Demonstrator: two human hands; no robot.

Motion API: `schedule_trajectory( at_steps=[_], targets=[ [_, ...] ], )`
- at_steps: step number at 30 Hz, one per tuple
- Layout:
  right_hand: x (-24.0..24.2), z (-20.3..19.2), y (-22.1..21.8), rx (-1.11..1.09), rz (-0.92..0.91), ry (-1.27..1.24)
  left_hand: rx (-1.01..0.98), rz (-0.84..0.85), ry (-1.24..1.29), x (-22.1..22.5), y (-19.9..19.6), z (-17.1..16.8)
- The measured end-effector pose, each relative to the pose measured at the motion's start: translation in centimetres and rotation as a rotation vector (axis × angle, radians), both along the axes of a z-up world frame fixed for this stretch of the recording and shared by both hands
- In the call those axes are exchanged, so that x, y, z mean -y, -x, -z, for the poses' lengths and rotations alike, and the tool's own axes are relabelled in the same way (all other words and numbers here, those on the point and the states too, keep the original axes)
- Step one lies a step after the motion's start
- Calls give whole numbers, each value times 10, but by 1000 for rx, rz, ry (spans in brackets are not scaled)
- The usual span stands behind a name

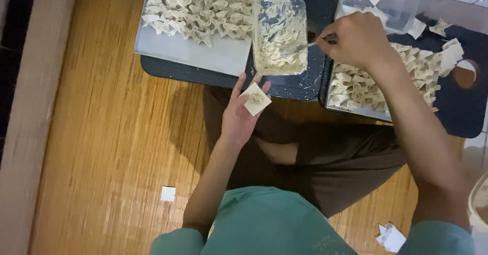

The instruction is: Filling square wrappers with a paste and folding them into decorative star-shaped dumplings.

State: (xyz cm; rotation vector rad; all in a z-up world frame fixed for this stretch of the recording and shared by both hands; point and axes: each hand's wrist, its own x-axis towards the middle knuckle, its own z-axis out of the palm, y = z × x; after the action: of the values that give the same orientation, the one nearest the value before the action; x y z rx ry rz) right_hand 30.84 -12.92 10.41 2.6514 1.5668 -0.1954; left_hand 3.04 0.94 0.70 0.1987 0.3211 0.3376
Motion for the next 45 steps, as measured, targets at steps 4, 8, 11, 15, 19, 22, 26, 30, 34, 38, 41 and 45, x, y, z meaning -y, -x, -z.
schedule_trajectory(
  at_steps=[4,8,11,15,19,22,26,30,34,38,41,45],
  targets=[
    [8,18,-11,-78,9,-97,-62,7,-5,-1,0,-7],
    [9,18,-7,-163,0,-159,-33,7,-29,0,1,-9],
    [9,16,-2,-217,23,-176,-24,4,-21,1,1,-5],
    [16,34,-7,-264,76,-251,-28,7,1,1,1,-3],
    [19,28,5,-336,110,-311,-73,17,-20,-1,2,-10],
    [21,19,15,-405,204,-310,-51,14,-12,-1,1,-8],
    [28,26,16,-469,251,-383,-31,11,-32,-2,2,-7],
    [28,13,30,-633,418,-390,-85,15,-53,0,2,-17],
    [34,13,34,-739,464,-505,-44,17,-60,-1,3,-12],
    [47,30,30,-666,375,-598,-26,25,-72,-2,3,-10],
    [48,15,49,-664,360,-654,-52,44,-95,-3,4,-13],
    [49,18,52,-740,350,-671,-41,40,-114,-2,3,-11]
  ],
)
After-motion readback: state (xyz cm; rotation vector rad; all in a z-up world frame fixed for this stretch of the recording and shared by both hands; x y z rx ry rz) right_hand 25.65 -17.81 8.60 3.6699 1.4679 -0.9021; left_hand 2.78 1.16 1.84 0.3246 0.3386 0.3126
